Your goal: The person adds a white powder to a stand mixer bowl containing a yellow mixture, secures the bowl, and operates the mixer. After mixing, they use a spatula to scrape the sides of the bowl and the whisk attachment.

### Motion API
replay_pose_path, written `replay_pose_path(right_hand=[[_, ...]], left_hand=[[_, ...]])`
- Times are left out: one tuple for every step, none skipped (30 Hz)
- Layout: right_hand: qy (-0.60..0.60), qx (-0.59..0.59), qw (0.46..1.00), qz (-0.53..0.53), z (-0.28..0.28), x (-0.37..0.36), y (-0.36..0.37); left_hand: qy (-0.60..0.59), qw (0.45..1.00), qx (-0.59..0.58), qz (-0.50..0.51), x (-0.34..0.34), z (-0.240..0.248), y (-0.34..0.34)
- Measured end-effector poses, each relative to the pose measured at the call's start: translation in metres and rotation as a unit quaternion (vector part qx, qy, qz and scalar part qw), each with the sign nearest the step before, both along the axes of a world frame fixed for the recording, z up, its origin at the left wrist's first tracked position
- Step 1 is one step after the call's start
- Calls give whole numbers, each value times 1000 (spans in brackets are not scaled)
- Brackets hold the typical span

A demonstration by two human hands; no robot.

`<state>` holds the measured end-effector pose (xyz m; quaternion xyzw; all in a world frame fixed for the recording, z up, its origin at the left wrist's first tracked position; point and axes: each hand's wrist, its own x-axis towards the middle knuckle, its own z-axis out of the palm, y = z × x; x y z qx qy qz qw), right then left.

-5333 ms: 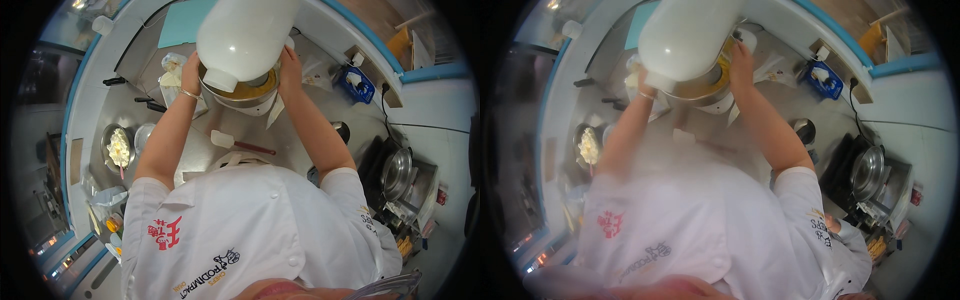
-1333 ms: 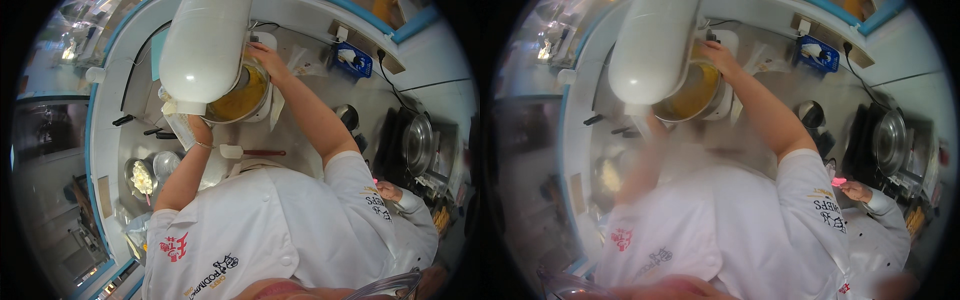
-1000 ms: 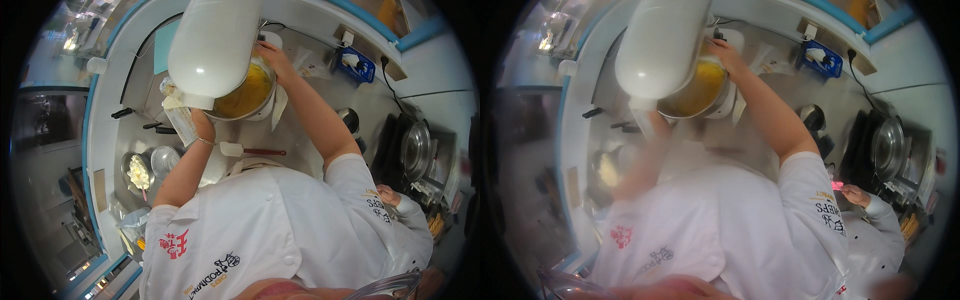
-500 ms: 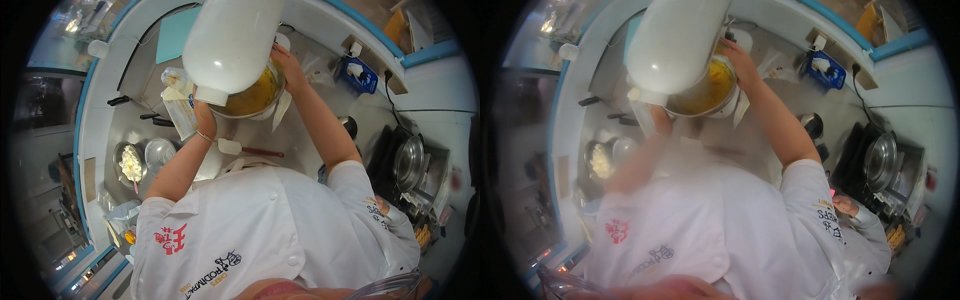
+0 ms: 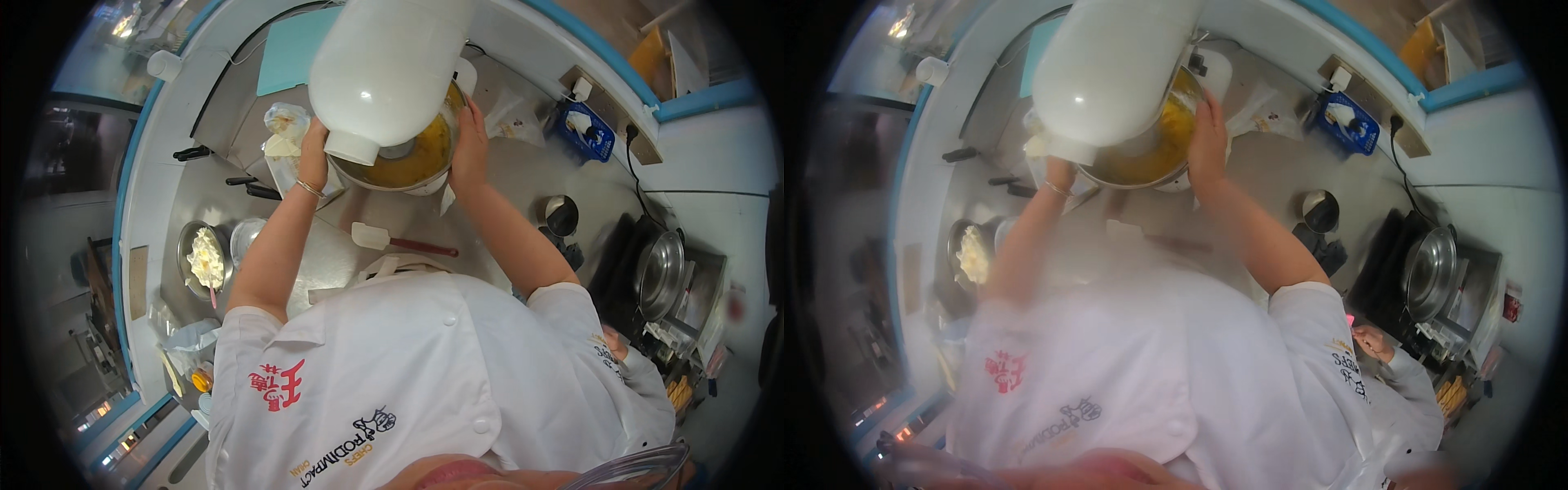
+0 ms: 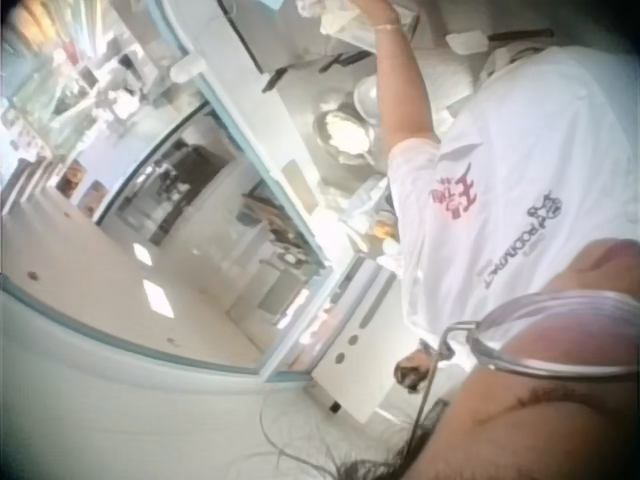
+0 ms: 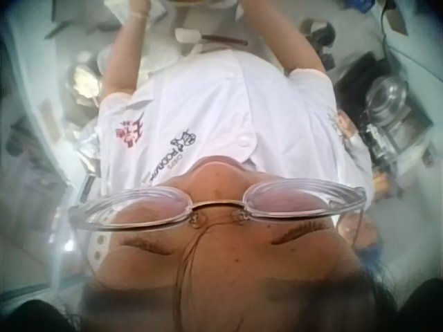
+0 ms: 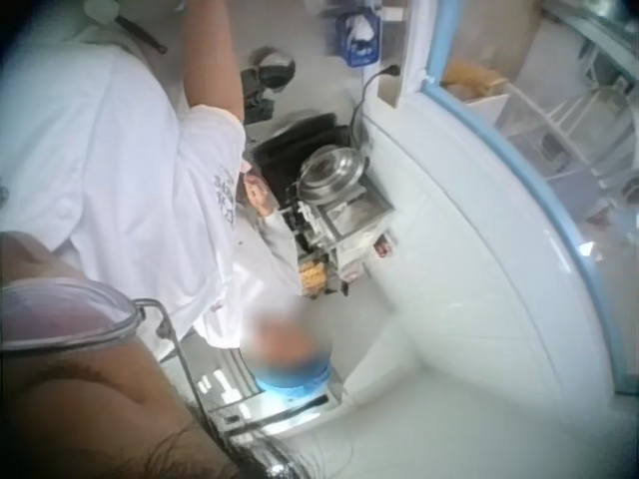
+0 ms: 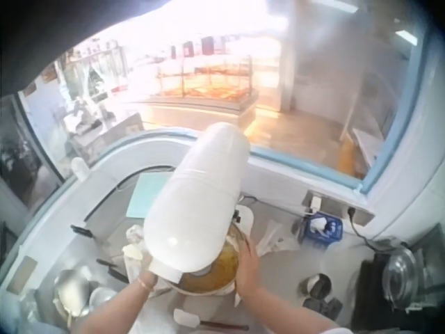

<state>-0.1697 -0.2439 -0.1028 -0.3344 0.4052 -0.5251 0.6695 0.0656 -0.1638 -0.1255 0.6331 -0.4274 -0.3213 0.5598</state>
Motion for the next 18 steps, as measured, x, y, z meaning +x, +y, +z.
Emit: replay_pose_path(right_hand=[[12, -3, 1000, -2, -4, 0, -1], [12, -10, 1000, 7, -2, 2, 1], [12, -17, 1000, 16, 1, 3, 3], [12, -24, 999, 27, 5, 5, 6], [32, -19, 999, 21, 11, 8, 10], [53, -15, 998, 15, 18, 12, 14], [73, -11, 997, 10, 22, 17, 17], [79, -19, 997, 9, 20, 18, 17], [85, -26, 996, 9, 15, 18, 16], [91, -33, 995, 9, 11, 17, 15], [65, -21, 998, 12, 11, 16, 13], [39, -10, 999, 13, 11, 14, 10], [13, 2, 1000, 13, 11, 14, 9], [40, -27, 999, 20, 15, 14, 13], [39, -29, 998, 29, 16, 15, 13], [38, -31, 998, 38, 15, 15, 13], [36, -31, 998, 46, 17, 17, 15], [34, -18, 998, 44, 20, 18, 17]], left_hand=[[34, 999, -11, 5, -6, 9, 1], [47, 999, -22, -2, -7, 11, 5], [61, 998, -32, -8, -7, 12, 9], [69, 997, -40, -15, -4, 13, 12], [79, 996, -47, -20, -3, 12, 16], [83, 995, -51, -25, 1, 10, 18], [86, 994, -54, -30, 5, 9, 20], [221, 975, -18, 28, -1, 17, 18], [203, 978, -4, 39, 0, 18, 20], [166, 985, 6, 45, 0, 19, 20], [130, 990, 16, 50, 1, 18, 19], [109, 993, 8, 40, -1, 22, 17], [124, 992, -11, 20, -4, 26, 18], [144, 989, -10, 25, -5, 29, 17], [164, 986, -9, 30, -4, 29, 18], [165, 986, -17, 29, -1, 24, 19], [165, 986, -24, 28, 2, 20, 20], [164, 986, -30, 26, 4, 17, 22]])
